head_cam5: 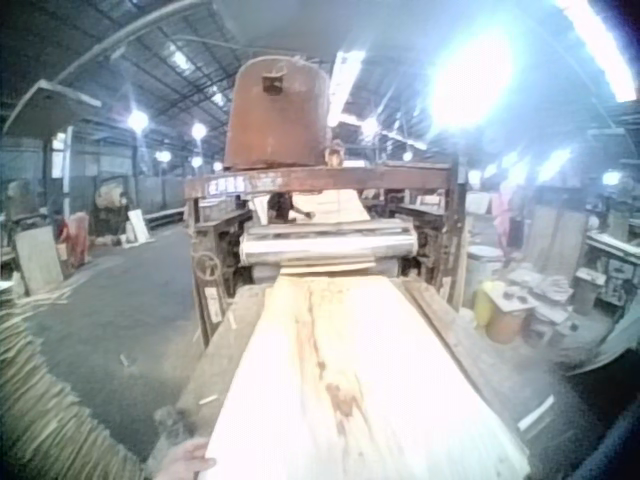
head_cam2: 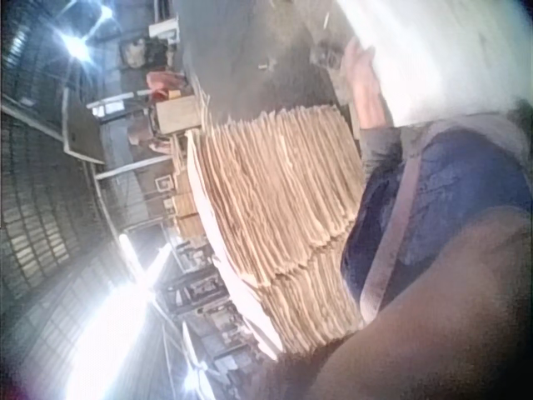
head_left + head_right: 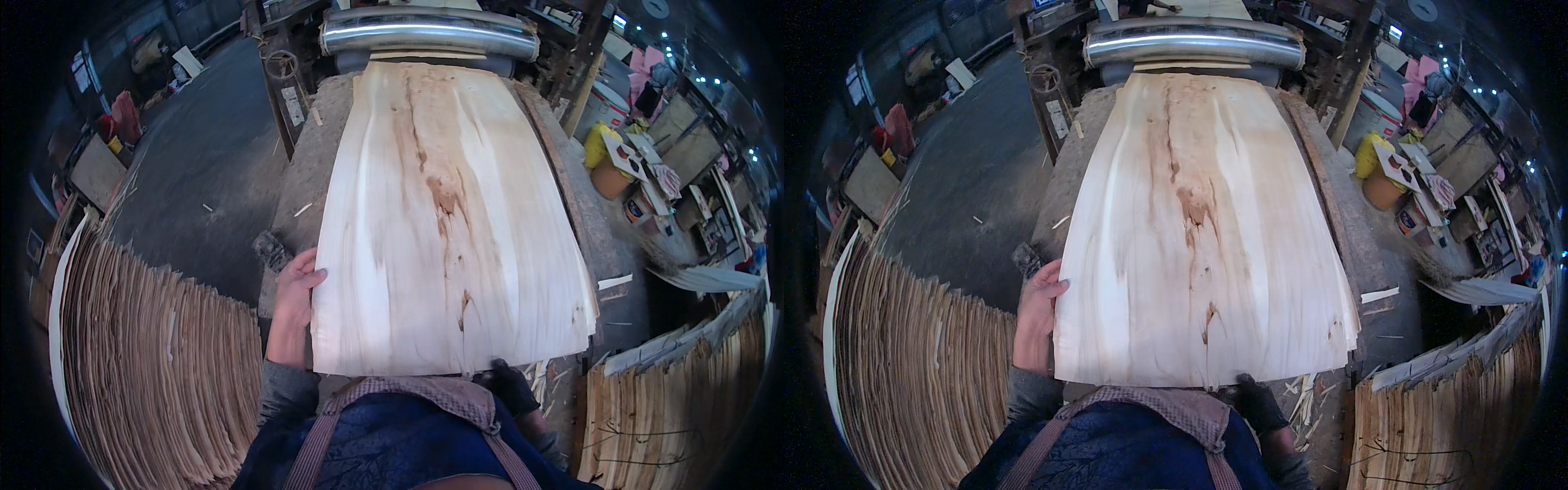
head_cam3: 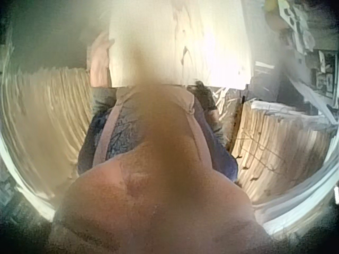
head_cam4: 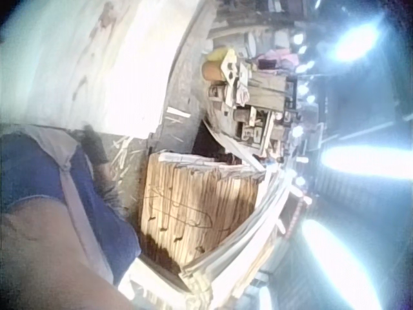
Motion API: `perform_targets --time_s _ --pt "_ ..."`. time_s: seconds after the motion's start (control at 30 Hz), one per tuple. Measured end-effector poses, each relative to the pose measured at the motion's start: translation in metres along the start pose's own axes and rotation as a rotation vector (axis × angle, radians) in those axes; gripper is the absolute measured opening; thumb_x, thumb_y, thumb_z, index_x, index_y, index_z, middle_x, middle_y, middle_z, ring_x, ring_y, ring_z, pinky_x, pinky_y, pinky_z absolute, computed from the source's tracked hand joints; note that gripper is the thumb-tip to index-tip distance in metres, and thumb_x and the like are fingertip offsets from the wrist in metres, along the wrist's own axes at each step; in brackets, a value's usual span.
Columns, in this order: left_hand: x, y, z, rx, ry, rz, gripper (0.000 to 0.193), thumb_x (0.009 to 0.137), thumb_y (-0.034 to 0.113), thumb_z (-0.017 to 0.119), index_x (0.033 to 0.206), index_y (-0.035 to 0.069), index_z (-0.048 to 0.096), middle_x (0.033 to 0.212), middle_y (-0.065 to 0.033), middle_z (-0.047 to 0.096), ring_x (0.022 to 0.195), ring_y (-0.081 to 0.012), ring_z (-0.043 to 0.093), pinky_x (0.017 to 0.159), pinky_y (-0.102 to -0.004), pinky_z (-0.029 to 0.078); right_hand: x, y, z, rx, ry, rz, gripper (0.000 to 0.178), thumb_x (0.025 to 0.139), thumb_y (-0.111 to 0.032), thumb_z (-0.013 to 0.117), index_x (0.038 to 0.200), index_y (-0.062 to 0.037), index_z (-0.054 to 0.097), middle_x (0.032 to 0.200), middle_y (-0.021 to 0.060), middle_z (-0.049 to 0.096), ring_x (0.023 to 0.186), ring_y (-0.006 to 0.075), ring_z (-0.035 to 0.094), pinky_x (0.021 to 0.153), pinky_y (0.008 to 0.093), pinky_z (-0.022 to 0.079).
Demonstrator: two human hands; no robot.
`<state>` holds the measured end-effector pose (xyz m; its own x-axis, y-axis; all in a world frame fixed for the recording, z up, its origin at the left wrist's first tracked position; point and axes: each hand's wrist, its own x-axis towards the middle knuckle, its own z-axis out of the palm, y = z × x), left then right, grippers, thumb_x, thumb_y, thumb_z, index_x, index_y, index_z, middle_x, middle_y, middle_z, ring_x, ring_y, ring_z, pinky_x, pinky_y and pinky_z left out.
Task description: The person organizes and feeds thin sheets of wood veneer through a large industrial roller machine by hand, before lifting a stack of processed sheets and moving them to a nearby pile.
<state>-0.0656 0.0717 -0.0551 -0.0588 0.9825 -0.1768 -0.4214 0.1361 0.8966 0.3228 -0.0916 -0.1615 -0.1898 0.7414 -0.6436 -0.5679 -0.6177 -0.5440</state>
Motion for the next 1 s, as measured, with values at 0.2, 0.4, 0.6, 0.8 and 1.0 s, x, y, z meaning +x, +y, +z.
perform_targets --time_s 0.2,0.4,0.6,0.8,1.0 --pt "0.049 -0.092 -0.051 0.458 0.156 0.125 0.043 0.075 -0.01 0.048 0.117 -0.001 0.048 0.105 -0.0134 0.059 0.092 -0.0192 0.058 0.082 -0.0281 0.044 0.021 -0.021 0.004 -0.311 0.01 -0.078 0.027 0.088 -0.019 0.048 0.1 0.0041 0.057 0.091 0.0162 0.062 0.083 0.0237 0.06 0.075 0.0322 0.049" --pt "0.067 -0.139 -0.038 1.238 0.284 0.331 0.056 0.078 0.014 0.058 0.128 0.003 0.036 0.13 -0.0197 0.038 0.122 -0.0334 0.034 0.097 -0.0418 0.031 0.012 -0.048 -0.001 -1.097 -0.237 -0.405 0.024 0.084 -0.009 0.049 0.104 0.0016 0.058 0.096 0.0127 0.063 0.088 0.0166 0.059 0.075 0.0284 0.048" --pt "0.057 -0.158 -0.001 1.497 0.485 0.303 0.061 0.079 0.032 0.056 0.13 0.008 0.034 0.136 -0.0221 0.024 0.128 -0.0374 0.019 0.099 -0.0568 0.017 0.014 -0.099 0.007 -1.028 -0.202 -0.314 0.027 0.087 -0.014 0.046 0.107 0.0023 0.054 0.094 0.0131 0.062 0.085 0.0198 0.06 0.076 0.0304 0.049" --pt "0.061 -0.169 0.015 1.595 0.486 0.395 0.059 0.084 0.037 0.049 0.131 0.006 0.032 0.137 -0.0238 0.021 0.128 -0.0391 0.019 0.099 -0.0576 0.017 0.096 -0.143 -0.014 -0.518 0.177 -0.559 0.03 0.085 -0.017 0.052 0.108 0.0019 0.053 0.097 0.0135 0.06 0.085 0.0226 0.06 0.074 0.0327 0.051" --pt "0.041 -0.152 0.025 1.572 0.534 0.307 0.059 0.084 0.037 0.048 0.133 0.008 0.029 0.137 -0.0233 0.021 0.128 -0.0383 0.02 0.1 -0.0548 0.02 0.107 -0.161 0.057 -1.202 0.165 -1.079 0.044 0.08 -0.019 0.063 0.115 0.0053 0.048 0.117 0.0177 0.048 0.104 0.0274 0.048 0.086 0.036 0.042"
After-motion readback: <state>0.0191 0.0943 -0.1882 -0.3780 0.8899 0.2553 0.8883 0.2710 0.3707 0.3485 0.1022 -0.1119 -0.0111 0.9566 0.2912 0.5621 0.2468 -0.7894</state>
